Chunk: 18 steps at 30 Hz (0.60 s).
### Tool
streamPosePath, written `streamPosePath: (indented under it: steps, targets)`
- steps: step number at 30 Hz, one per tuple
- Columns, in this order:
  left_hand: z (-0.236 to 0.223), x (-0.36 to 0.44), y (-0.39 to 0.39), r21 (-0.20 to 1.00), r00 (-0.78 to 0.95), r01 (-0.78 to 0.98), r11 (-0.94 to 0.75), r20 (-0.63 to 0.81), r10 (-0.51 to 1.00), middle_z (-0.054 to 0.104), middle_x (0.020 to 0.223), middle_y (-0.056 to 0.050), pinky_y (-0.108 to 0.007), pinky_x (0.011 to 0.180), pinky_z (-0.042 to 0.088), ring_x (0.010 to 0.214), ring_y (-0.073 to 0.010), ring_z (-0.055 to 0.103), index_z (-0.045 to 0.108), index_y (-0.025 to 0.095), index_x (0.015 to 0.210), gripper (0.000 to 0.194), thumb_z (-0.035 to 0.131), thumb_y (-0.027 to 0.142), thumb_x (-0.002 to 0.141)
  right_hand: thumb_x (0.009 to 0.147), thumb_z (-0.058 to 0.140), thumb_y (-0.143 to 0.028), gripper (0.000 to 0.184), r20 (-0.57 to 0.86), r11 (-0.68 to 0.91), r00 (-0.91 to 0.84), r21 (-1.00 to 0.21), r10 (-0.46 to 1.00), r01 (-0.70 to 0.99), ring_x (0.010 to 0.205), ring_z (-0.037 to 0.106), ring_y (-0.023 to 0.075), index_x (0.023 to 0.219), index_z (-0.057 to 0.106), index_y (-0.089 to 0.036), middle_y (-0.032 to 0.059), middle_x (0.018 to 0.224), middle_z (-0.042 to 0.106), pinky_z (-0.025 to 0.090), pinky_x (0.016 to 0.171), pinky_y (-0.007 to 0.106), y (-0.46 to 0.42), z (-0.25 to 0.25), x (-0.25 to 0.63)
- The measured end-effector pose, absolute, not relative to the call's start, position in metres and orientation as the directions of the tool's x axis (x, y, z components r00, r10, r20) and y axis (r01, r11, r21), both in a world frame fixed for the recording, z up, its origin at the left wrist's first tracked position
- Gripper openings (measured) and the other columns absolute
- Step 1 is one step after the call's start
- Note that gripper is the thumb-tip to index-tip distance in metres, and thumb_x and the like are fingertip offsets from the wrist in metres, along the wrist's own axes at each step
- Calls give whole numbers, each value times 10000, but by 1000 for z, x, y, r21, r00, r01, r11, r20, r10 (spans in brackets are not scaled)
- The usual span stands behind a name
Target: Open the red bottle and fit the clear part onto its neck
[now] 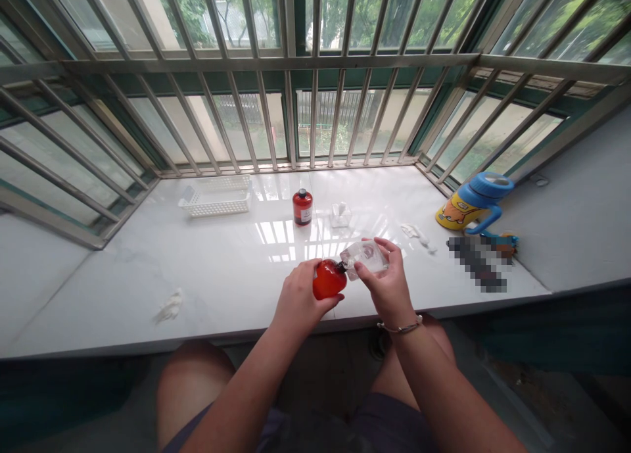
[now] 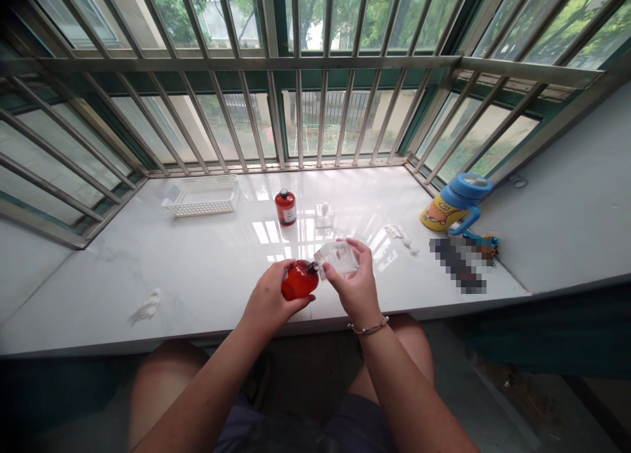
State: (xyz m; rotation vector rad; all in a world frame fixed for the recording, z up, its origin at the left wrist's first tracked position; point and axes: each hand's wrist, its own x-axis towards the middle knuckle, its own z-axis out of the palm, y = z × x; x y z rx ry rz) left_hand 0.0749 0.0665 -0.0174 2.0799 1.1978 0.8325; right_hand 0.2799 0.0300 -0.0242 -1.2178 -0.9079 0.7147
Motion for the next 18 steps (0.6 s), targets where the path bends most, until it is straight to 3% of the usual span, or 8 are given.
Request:
streamPosePath:
  steps: [18]
  targets:
    - [-21, 74, 67, 777, 391, 500, -383, 193, 900, 700, 1331, -98, -552, 1052, 559, 1231, -360, 677, 564, 269, 1338, 736, 985, 324, 736, 794, 922, -419, 740, 192, 198, 476, -979, 858, 38, 1252, 713, 313, 1394, 505, -306, 125, 1480, 643, 607, 1075, 517, 30, -22, 281]
